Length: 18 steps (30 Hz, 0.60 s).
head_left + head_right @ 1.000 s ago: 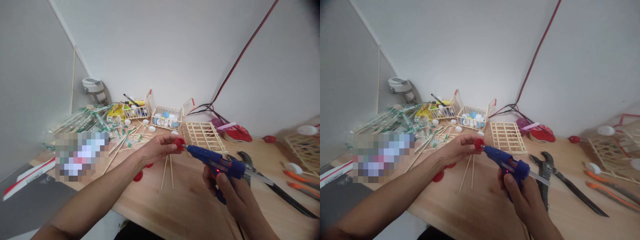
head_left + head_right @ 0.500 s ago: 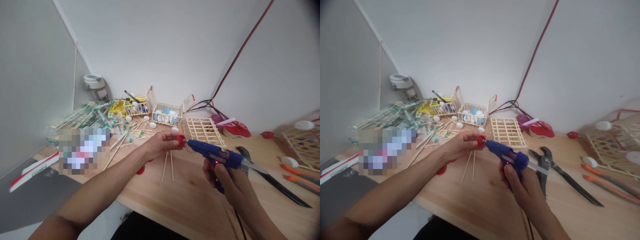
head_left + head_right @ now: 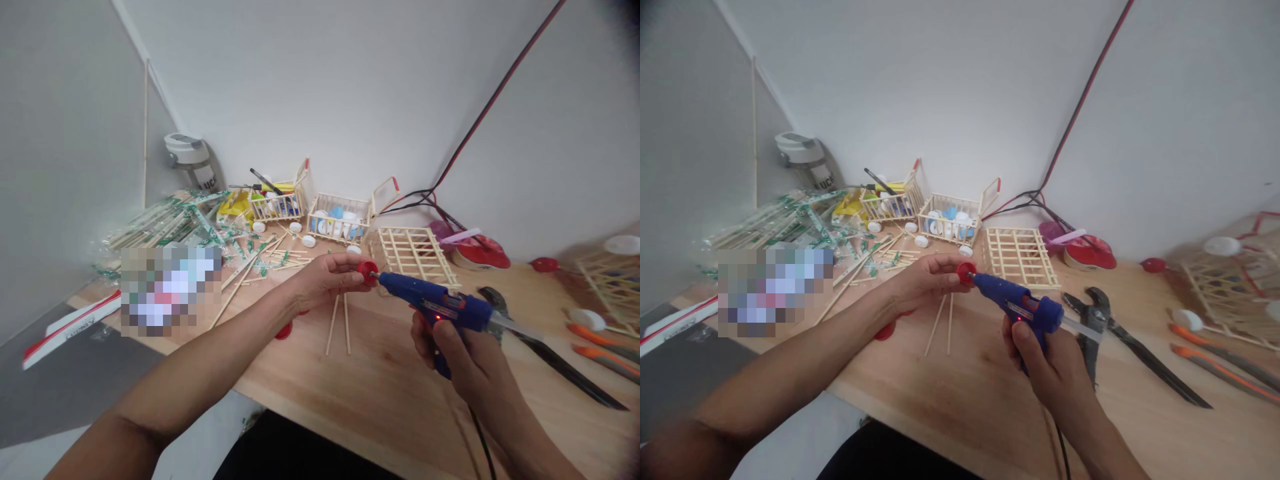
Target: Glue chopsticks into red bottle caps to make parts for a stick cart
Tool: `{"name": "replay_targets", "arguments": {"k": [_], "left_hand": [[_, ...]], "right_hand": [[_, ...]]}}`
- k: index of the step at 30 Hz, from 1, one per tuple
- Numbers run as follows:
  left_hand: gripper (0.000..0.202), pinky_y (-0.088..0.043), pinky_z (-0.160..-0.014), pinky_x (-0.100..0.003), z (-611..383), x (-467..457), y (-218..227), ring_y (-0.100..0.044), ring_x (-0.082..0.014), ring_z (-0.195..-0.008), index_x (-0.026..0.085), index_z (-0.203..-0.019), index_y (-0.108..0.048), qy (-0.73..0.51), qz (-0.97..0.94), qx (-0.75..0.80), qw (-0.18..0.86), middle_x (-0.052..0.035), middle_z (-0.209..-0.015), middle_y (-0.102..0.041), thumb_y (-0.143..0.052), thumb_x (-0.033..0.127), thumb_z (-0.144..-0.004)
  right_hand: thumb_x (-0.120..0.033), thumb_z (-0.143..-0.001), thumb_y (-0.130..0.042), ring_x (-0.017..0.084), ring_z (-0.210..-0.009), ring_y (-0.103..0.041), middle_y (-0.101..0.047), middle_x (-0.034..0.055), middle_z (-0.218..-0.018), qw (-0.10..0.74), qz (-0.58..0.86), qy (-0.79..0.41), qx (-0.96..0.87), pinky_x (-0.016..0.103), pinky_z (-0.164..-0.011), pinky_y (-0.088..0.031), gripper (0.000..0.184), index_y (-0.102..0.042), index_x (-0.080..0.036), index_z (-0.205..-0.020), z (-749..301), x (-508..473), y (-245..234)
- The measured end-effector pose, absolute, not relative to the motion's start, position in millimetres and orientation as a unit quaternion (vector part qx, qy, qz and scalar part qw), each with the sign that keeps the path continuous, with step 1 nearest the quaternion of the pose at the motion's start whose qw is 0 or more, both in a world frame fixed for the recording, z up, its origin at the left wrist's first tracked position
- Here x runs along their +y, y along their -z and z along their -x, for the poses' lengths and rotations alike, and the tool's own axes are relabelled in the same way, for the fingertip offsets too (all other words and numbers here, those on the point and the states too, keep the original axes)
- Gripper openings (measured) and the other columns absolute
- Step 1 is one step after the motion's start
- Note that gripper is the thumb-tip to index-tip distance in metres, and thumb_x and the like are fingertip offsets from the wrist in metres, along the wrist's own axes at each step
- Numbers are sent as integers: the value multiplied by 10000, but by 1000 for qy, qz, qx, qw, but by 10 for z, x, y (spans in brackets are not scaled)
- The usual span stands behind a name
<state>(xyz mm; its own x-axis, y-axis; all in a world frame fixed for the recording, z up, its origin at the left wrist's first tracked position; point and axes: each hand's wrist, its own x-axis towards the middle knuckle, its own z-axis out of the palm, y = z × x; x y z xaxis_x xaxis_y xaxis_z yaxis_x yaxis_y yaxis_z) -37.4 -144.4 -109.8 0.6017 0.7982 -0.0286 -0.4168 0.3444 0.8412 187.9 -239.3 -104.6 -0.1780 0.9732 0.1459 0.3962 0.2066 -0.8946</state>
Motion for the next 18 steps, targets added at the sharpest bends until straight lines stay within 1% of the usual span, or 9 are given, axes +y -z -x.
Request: {"name": "replay_targets", "arguments": {"k": [4, 8, 12, 18], "left_hand": [[382, -494, -921, -371, 376, -1427, 1116, -682, -152, -847, 161, -1023, -704, -382, -420, 218, 794, -72, -970, -719, -825, 212, -664], [366, -498, -909, -348, 365, -1440, 1109, -683, -149, -843, 147, -1013, -706, -382, -417, 221, 795, -75, -960, -720, -819, 198, -669], [361, -499, -910, -349, 357, -1453, 1100, -683, -151, -837, 135, -1005, -703, -384, -412, 225, 795, -83, -954, -721, -816, 197, -668], [398, -512, -890, -353, 347, -1449, 1096, -689, -159, -819, 131, -985, -702, -389, -397, 212, 804, -75, -924, -722, -846, 194, -619]], "right_hand": [[-517, -941, -398, 115, -490, -479, -529, 8, -594, 399, 513, -370, -664, 257, -459, -369, 399, -537, -189, -761, -1850, -2402, 1045], [-523, -940, -398, 110, -479, -461, -511, -4, -579, 412, 514, -376, -652, 256, -449, -343, 388, -537, -195, -786, -1813, -2419, 1025], [-529, -941, -391, 114, -483, -462, -504, -8, -567, 405, 519, -374, -653, 269, -472, -342, 396, -533, -197, -777, -1810, -2421, 1012], [-533, -951, -353, 120, -474, -472, -510, -7, -557, 385, 510, -368, -675, 274, -467, -344, 410, -522, -201, -780, -1870, -2386, 1031]]}}
